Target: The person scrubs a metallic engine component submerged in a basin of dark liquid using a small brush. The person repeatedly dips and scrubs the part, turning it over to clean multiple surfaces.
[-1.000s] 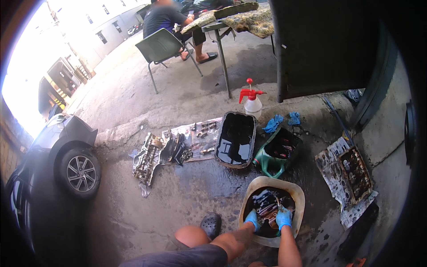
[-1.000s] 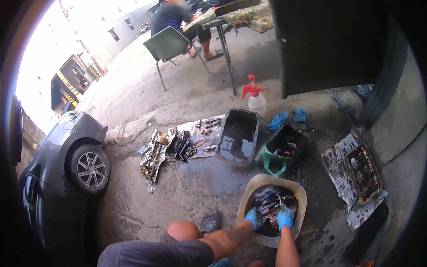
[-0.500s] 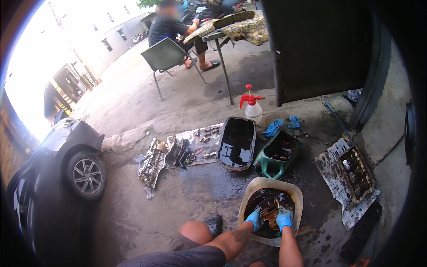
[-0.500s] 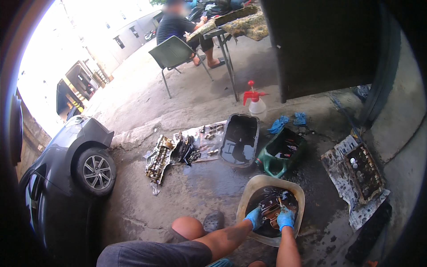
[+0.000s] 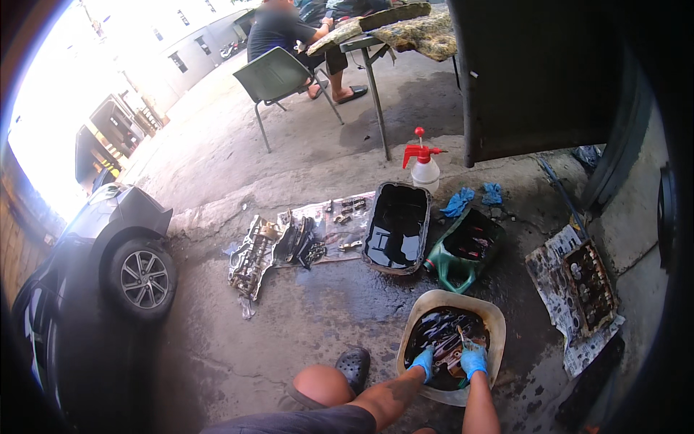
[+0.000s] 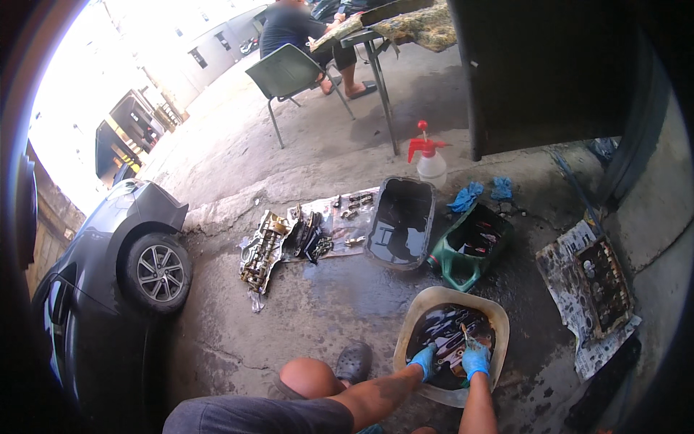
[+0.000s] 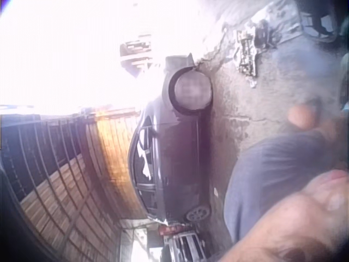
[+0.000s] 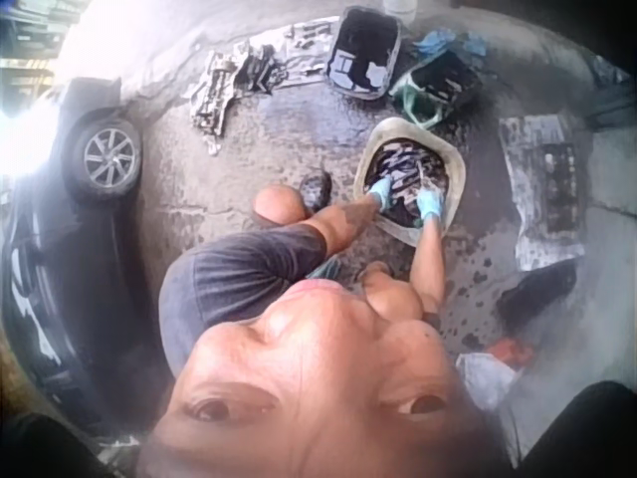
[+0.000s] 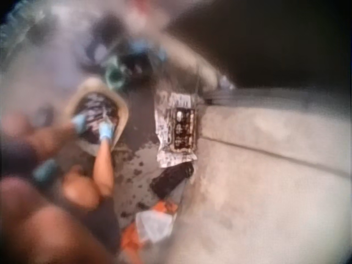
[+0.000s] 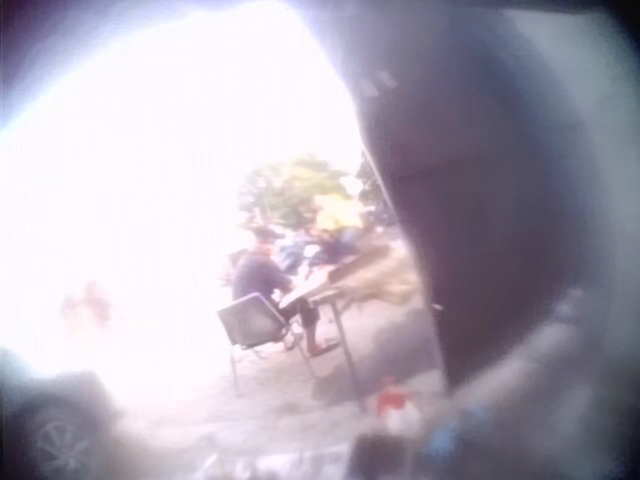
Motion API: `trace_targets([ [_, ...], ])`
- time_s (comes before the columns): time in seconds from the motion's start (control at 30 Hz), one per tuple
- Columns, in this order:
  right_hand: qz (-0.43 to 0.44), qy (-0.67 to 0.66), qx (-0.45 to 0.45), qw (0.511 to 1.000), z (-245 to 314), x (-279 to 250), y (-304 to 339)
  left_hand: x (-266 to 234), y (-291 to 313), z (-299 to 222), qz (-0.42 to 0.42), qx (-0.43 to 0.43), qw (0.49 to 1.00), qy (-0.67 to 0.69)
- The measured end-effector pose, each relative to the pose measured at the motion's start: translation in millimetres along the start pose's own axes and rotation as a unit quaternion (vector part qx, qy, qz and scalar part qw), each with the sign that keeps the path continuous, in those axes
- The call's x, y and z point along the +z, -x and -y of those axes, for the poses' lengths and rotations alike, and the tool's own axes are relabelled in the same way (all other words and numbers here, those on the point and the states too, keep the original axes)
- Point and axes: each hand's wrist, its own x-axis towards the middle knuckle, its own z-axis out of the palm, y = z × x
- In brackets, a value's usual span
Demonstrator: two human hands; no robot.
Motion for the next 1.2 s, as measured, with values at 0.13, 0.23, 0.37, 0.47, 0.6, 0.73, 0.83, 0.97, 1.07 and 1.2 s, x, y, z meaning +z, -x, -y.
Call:
trace_targets([
  [0.13, -0.004, 0.038, 0.004, 0.999, -10.7, 2.7, -8.3, -6.0, -28.1, 5.1, 0.04, -0.001, 0.999, 0.008],
  [0.23, -0.019, 0.063, -0.015, 0.998, -5.7, 3.6, -7.4, -14.6, -49.4, 15.7, 0.082, -0.013, 0.993, 0.086],
  [0.37, -0.084, -0.016, 0.045, 0.995, 18.0, -11.0, 5.9, -16.9, -49.9, 14.1, 0.027, -0.003, 0.999, -0.019],
  [0.47, -0.082, -0.017, 0.016, 0.996, 15.9, -17.1, 9.6, -0.6, -35.8, 9.4, -0.008, -0.002, 1.0, -0.01],
  [0.6, -0.01, 0.069, 0.027, 0.997, 20.2, -9.9, 13.3, -8.7, -24.9, 0.6, 0.005, 0.0, 1.0, -0.013],
  [0.73, -0.036, 0.008, 0.022, 0.999, 9.7, -19.2, 5.9, 1.8, -6.2, -1.0, 0.003, -0.002, 1.0, 0.004],
  [0.83, -0.026, 0.007, 0.02, 0.999, 5.5, -27.6, 3.9, 13.7, 3.6, -1.5, -0.013, -0.007, 1.0, 0.005],
  [0.97, -0.062, -0.019, 0.012, 0.998, 21.2, -39.7, 21.7, 17.5, -9.5, 9.6, 0.039, -0.02, 0.999, -0.01],
  [1.07, 0.028, 0.005, 0.0, 1.0, 56.1, 3.7, 31.6, -57.4, -49.4, -3.9, 0.089, 0.059, 0.985, 0.137],
  [1.2, 0.074, 0.069, 0.007, 0.995, 7.9, -13.4, 15.9, -7.9, -22.1, 2.5, 0.006, -0.025, 0.999, -0.025],
])
